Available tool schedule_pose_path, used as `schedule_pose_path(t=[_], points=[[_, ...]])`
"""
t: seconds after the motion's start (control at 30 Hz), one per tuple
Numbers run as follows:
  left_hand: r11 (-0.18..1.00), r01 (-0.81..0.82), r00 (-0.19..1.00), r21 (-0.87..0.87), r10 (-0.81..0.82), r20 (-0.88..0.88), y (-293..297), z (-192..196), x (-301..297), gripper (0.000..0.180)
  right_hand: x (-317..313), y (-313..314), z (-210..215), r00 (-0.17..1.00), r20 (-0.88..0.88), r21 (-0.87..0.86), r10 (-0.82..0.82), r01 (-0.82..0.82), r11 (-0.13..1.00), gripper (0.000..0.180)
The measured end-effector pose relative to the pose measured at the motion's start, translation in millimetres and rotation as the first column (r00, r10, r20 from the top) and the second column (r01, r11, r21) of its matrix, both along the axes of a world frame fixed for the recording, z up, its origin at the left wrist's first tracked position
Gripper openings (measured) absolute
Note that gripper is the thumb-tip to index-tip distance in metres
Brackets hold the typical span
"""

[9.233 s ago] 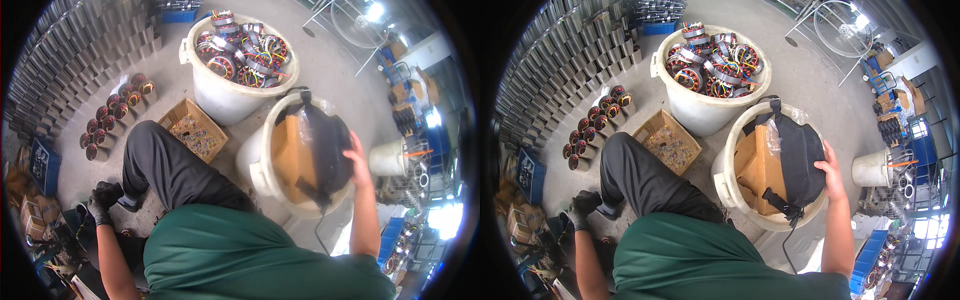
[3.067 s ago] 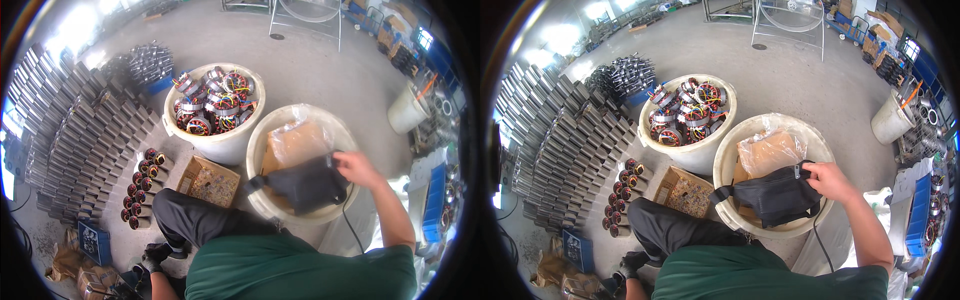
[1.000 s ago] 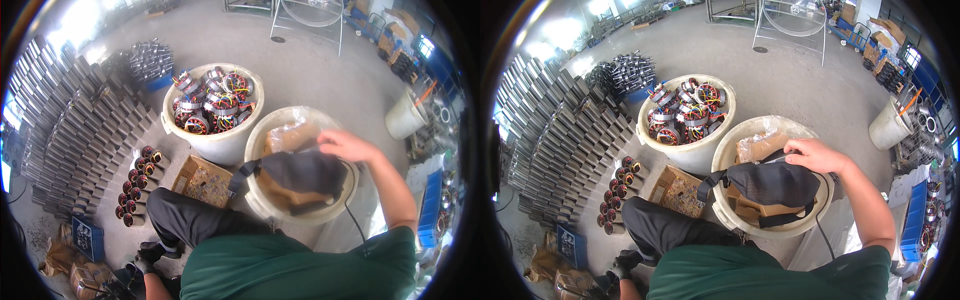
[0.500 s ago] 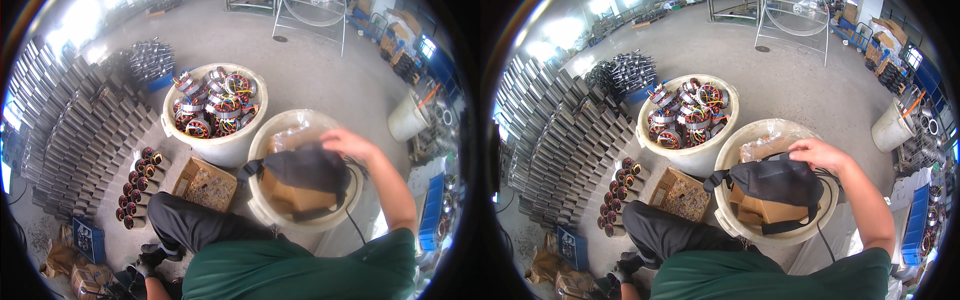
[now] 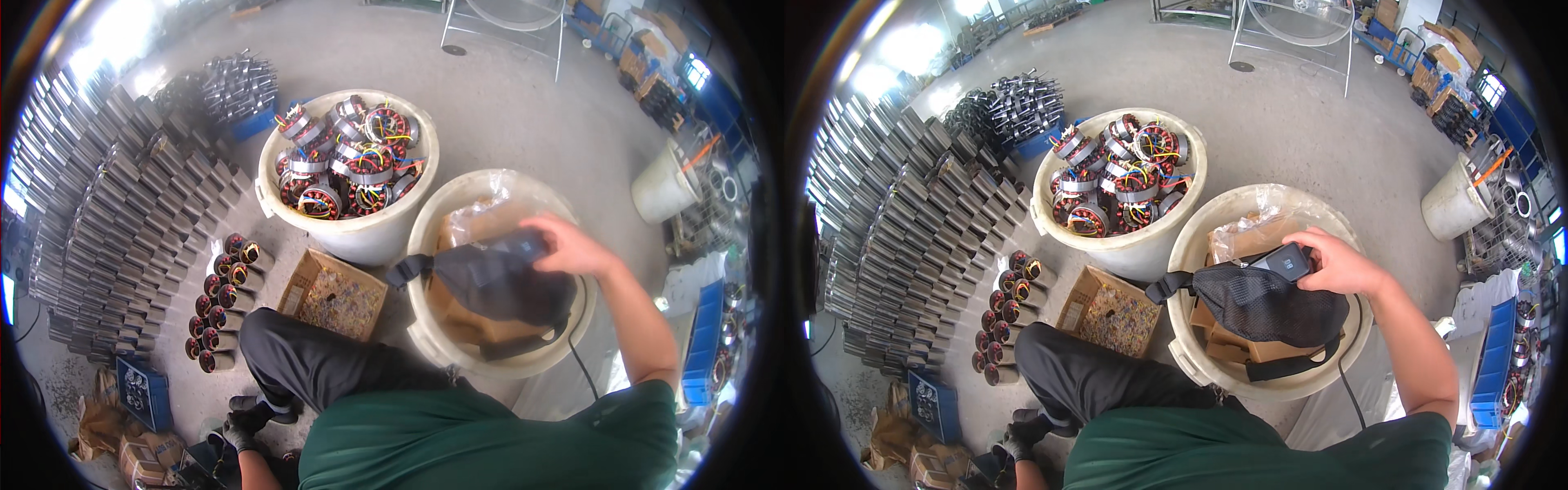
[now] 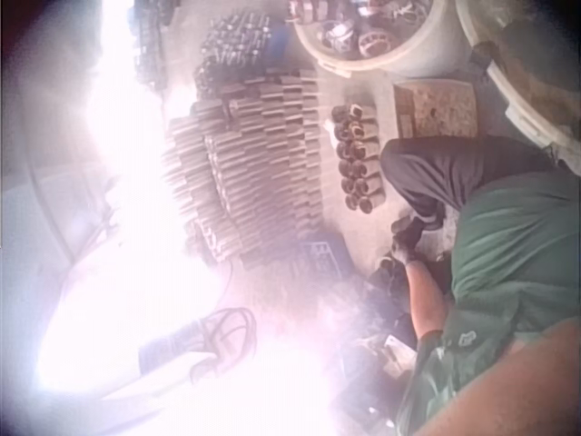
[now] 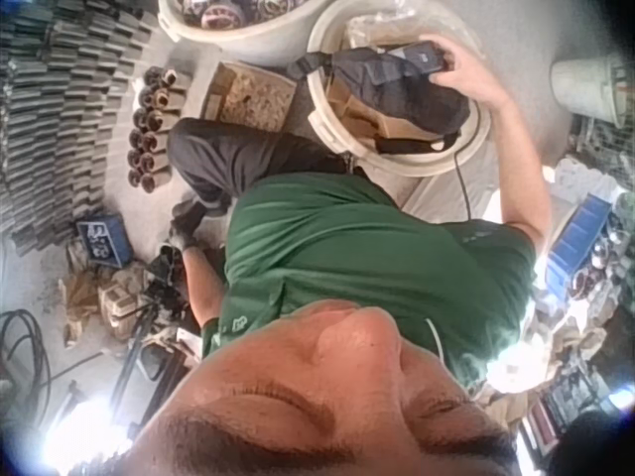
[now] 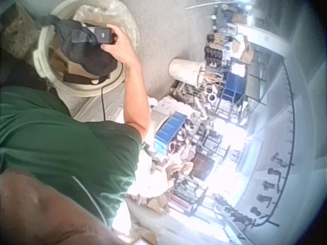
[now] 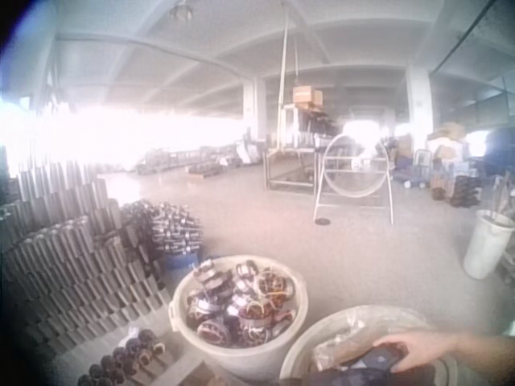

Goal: The person takes a wire-wound stator from a box, places it into a metal housing cylinder, and uses a handheld tool to poke or seat the wires. They then place the assembly into a vertical hydraulic press, activate the machine by pulling a lever, and remove the pressed motor component before repeating the process.

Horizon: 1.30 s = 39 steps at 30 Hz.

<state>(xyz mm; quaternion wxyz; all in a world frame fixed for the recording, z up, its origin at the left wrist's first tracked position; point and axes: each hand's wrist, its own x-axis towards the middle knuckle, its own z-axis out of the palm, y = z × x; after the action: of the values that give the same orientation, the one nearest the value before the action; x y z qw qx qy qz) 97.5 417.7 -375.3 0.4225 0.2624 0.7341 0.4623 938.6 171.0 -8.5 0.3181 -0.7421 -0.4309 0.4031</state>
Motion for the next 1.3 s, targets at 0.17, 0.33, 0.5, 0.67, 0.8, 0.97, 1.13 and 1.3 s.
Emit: schedule_pose_path(t=[0.17,0.33,0.5,0.67,0.8,0.97,1.13,1.3], points=[[0.999,0.038,0.999,-0.006,-0.038,-0.027,1,-2,-1,0.024,-4,0,2,0.998,-0.064,0.051,-0.001,0.004,0.999,0.065],[0.996,0.079,0.993,-0.041,-0.082,-0.088,6,-13,-9,0.024,-4,0,4,0.998,0.018,0.069,0.058,-0.059,0.996,0.064],[0.999,0.040,0.994,-0.008,-0.039,0.098,8,-28,-27,0.026,-1,1,8,0.992,-0.013,0.094,0.128,-0.126,0.988,0.062],[0.997,-0.053,0.989,-0.048,0.060,0.134,9,-29,-17,0.026,-3,2,10,0.983,0.014,0.130,0.181,-0.181,0.975,0.055],[0.998,-0.009,1.000,-0.064,0.010,0.024,10,-20,-7,0.023,0,1,8,0.981,0.034,0.146,0.190,-0.193,0.970,0.052],[0.996,0.071,0.997,-0.054,-0.071,-0.006,6,-17,-16,0.023,1,6,8,0.972,0.088,0.163,0.219,-0.230,0.959,0.051],[1.000,0.028,0.996,-0.009,-0.027,0.087,6,-24,-30,0.025,2,8,8,0.976,-0.004,0.186,0.217,-0.212,0.959,0.049],[1.000,0.024,0.996,-0.015,-0.023,0.085,6,-15,-7,0.023,-1,-3,8,0.970,0.091,0.164,0.225,-0.237,0.957,0.054]])
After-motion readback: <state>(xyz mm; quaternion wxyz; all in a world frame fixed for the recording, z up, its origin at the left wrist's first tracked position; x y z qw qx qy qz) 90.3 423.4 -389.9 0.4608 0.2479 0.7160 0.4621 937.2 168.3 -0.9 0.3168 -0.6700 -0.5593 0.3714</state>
